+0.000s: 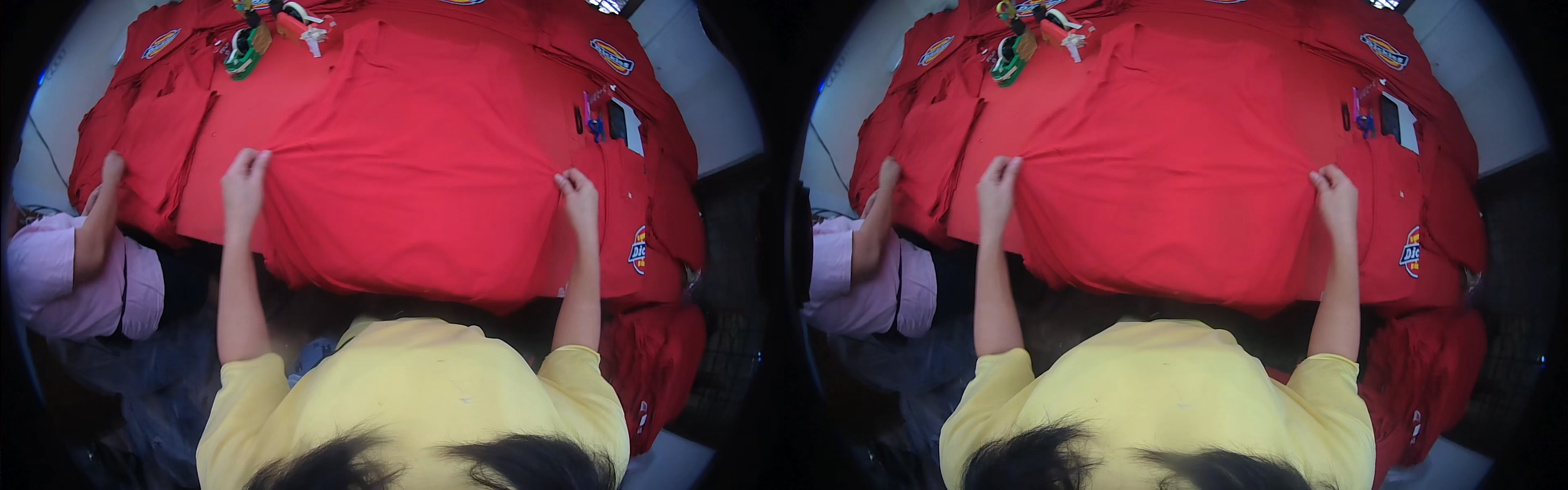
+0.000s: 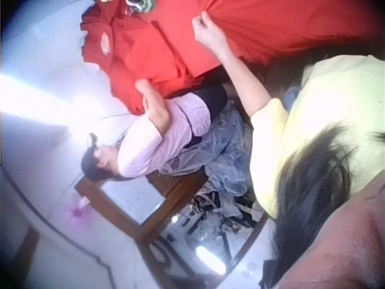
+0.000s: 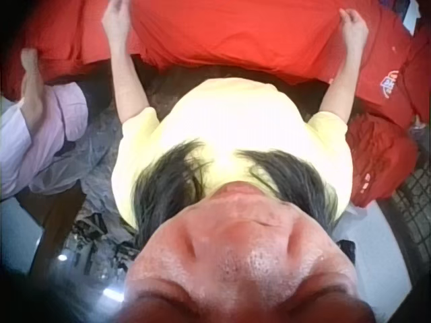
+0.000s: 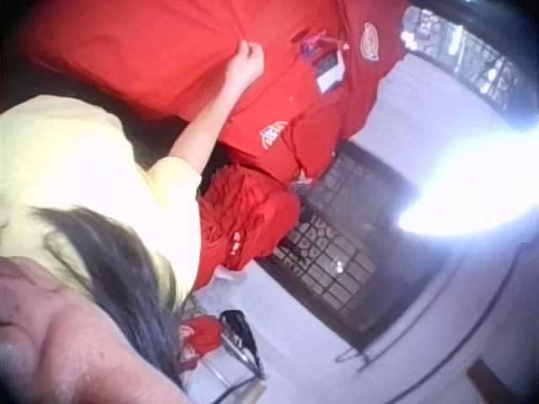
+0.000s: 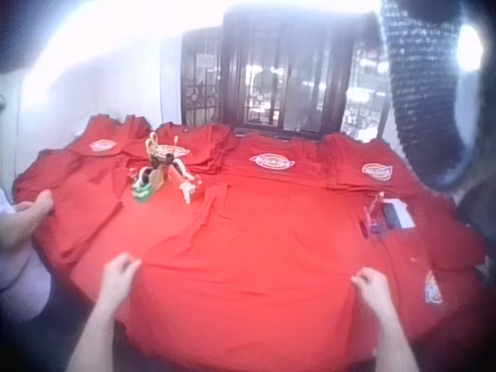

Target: The person picks up a packaged shirt from a table, places it on a pile, and then spreads out red shirts on a table to cut off loose threads with shears.

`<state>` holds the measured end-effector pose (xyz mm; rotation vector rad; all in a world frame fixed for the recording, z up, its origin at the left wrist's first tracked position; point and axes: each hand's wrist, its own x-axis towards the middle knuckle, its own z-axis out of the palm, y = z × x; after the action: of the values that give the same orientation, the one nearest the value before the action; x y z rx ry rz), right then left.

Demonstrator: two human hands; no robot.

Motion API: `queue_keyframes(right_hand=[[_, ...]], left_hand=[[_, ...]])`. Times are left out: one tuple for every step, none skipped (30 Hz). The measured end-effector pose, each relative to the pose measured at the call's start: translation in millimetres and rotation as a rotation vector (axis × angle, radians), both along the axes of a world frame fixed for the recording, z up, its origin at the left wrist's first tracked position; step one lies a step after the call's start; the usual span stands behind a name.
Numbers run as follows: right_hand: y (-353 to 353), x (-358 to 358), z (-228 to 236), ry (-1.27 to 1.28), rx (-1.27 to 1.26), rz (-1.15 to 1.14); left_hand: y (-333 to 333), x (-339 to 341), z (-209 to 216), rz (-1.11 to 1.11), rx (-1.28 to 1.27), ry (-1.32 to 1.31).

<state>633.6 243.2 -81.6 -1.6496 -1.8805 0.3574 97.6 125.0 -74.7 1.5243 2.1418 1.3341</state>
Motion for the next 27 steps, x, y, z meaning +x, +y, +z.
queue_keyframes(right_hand=[[11,6,17,0.207,-0.135,-0.001],[21,15,27,0.413,-0.277,-0.028],[31,14,36,0.537,-0.268,0.034],[47,9,42,0.662,-0.256,0.097],[65,6,53,0.652,-0.182,0.110],[89,3,62,0.670,-0.100,0.098],[108,-6,78,0.697,-0.045,0.064],[133,-3,86,0.764,0.023,0.083],[144,-27,101,0.901,0.103,0.094],[159,-29,102,0.943,0.177,0.118],[162,-33,104,0.865,0.152,0.071],[159,-33,101,0.558,0.144,-0.100],[151,-43,92,0.309,0.215,-0.060],[141,-54,80,0.066,0.281,-0.011],[119,-71,59,0.039,0.330,0.115],[83,-88,32,0.008,0.379,0.241],[42,-102,7,0.021,0.312,0.363],[-7,-101,-22,-0.065,0.116,0.332],[-52,-114,-24,-0.326,-0.084,0.271],[-80,-101,-49,-0.524,-0.084,0.191],[-95,-94,-60,-0.623,0.014,0.157],[-101,-93,-60,-0.611,-0.004,0.106],[-105,-93,-59,-0.599,-0.023,0.055],[-107,-94,-59,-0.588,-0.042,0.005],[-107,-95,-61,-0.560,0.010,-0.003],[-102,-98,-58,-0.542,0.022,-0.013],[-98,-101,-54,-0.524,0.033,-0.022]], left_hand=[[1,-24,-3,-0.079,0.088,-0.218],[7,-18,20,-0.114,0.087,-0.353],[22,-37,21,-0.160,0.047,-0.437],[43,-46,24,-0.226,0.071,-0.632],[65,-51,35,-0.284,0.086,-0.778],[93,-71,41,-0.300,0.070,-0.833],[116,-74,57,-0.322,0.105,-0.851],[140,-79,73,-0.360,0.096,-0.967],[155,-81,85,-0.372,0.207,-0.920],[174,-71,91,-0.364,0.252,-0.836],[178,-55,95,-0.346,0.180,-0.837],[178,-40,97,-0.328,0.110,-0.835],[177,-37,78,-0.265,0.041,-0.595],[170,-38,54,-0.195,-0.025,-0.349],[159,-45,21,-0.252,-0.055,-0.194],[142,-50,-19,-0.310,-0.087,-0.043],[117,-46,-60,-0.311,-0.210,0.252],[81,10,-44,-0.181,-0.501,0.425],[47,8,-70,-0.146,-0.527,0.609],[30,12,-77,-0.121,-0.537,0.517],[12,1,-85,-0.062,-0.572,0.530],[1,-6,-83,-0.001,-0.602,0.540],[-4,-8,-85,0.032,-0.607,0.546],[-10,-8,-87,0.066,-0.612,0.552],[-11,-4,-82,0.094,-0.601,0.560],[-10,0,-76,0.040,-0.421,0.605],[-9,5,-70,-0.013,-0.240,0.648]])
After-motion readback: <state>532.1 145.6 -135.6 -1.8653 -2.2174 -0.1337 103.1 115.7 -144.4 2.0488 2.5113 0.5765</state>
